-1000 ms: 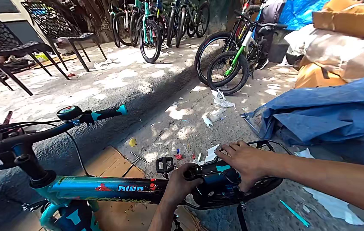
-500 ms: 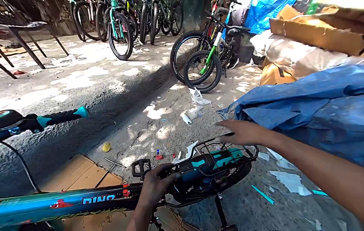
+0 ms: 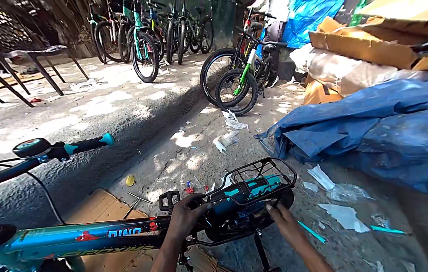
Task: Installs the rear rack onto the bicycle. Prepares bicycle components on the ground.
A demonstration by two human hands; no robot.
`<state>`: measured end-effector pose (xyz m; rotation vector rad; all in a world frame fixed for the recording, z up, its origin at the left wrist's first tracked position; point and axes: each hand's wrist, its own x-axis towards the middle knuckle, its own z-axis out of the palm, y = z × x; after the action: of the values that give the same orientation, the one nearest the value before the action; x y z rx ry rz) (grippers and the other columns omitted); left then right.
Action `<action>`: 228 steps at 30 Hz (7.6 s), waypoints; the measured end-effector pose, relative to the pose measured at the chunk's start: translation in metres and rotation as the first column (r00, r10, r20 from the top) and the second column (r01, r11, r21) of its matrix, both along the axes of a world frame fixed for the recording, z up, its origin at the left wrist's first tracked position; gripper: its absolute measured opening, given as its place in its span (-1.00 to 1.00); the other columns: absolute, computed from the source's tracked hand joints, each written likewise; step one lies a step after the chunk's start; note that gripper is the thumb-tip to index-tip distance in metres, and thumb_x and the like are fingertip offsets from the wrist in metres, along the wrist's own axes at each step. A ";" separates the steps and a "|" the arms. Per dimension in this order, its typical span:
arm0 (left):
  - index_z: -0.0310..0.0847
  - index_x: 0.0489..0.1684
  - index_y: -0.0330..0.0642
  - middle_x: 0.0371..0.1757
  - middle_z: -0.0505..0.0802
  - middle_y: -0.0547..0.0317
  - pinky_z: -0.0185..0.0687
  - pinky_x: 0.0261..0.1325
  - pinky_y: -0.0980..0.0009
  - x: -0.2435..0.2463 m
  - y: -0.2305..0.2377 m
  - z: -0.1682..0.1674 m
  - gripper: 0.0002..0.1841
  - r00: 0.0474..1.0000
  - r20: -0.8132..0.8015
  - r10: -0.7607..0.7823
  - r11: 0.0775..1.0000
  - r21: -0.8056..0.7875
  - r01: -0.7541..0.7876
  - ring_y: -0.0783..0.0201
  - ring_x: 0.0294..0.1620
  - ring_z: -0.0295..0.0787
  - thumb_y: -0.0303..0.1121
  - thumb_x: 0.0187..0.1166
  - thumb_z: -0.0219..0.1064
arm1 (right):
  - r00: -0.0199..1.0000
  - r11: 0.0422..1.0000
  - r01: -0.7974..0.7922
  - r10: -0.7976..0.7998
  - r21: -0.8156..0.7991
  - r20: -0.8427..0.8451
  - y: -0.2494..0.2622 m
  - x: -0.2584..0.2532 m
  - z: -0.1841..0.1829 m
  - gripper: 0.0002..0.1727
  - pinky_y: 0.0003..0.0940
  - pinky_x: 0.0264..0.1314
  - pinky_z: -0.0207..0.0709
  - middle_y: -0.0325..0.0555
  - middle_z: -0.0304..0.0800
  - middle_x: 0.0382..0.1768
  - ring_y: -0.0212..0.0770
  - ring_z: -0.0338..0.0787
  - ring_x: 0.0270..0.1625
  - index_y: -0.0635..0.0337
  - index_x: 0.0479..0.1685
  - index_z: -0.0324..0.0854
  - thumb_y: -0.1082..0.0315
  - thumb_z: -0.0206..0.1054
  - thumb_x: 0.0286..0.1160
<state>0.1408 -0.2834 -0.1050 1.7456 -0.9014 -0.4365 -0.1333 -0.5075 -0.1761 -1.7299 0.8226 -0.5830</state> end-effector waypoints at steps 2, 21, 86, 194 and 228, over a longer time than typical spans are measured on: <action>0.87 0.05 -0.04 -0.23 0.94 0.30 0.82 -0.12 0.37 0.001 0.000 -0.001 -0.56 0.999 -0.032 -0.004 1.000 -0.026 0.003 0.34 -0.27 0.86 -0.07 0.25 0.71 | 0.989 0.993 0.107 -0.112 0.053 0.101 0.003 0.016 -0.006 -0.45 -0.14 0.07 0.78 -0.09 0.82 -0.25 -0.18 0.85 -0.10 0.25 -0.04 0.68 -0.03 -0.07 0.87; 0.87 0.13 -0.09 -0.16 0.96 0.21 0.84 -0.08 0.36 0.002 0.002 0.002 -0.55 0.992 -0.114 -0.060 0.994 -0.092 0.050 0.27 -0.20 0.89 -0.18 0.26 0.73 | 0.807 0.892 0.214 -0.392 0.399 0.443 0.008 0.047 -0.011 -0.56 -0.41 -0.32 0.49 -0.36 0.27 -0.73 -0.35 0.40 -0.60 0.03 -0.63 0.39 0.26 0.07 0.81; 0.87 -0.10 -0.14 -0.13 0.93 0.23 0.80 0.12 0.43 -0.004 -0.002 -0.015 -0.76 0.977 0.209 0.040 0.991 -0.133 -0.012 0.47 -0.10 0.86 -0.23 0.67 0.29 | 0.745 0.435 -0.659 0.265 -0.613 -0.613 0.088 0.133 0.121 -0.50 0.06 -0.04 0.72 0.06 0.82 -0.12 0.08 0.87 -0.03 0.15 -0.12 0.74 -0.01 -0.02 0.78; 0.76 0.12 -0.03 -0.18 0.86 0.12 0.68 -0.31 0.18 -0.013 0.030 0.019 -0.64 0.969 -0.179 0.172 0.984 0.085 -0.159 0.22 -0.35 0.76 -0.08 0.84 0.06 | 0.897 0.213 -0.429 0.216 -0.878 -0.386 0.109 0.091 0.105 -0.67 0.16 0.34 0.61 0.16 0.72 0.23 0.18 0.72 0.31 0.23 0.22 0.71 0.37 0.27 0.54; 0.72 0.14 -0.38 -0.57 0.71 0.22 0.52 -0.69 0.46 -0.254 0.466 -0.099 -0.67 0.136 -0.415 0.899 0.192 0.097 -0.977 0.39 -0.74 0.52 -0.39 0.84 0.04 | -0.392 -0.042 -0.904 0.476 0.425 -0.787 0.458 0.133 -0.196 -0.58 0.35 0.34 0.56 0.27 0.78 0.22 0.26 0.75 0.34 0.28 0.16 0.72 0.12 0.32 0.54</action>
<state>-0.1132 0.1827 -0.2044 1.5748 0.5961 0.2123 -0.0008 -0.0500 -0.3725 -2.4715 -0.3636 1.5100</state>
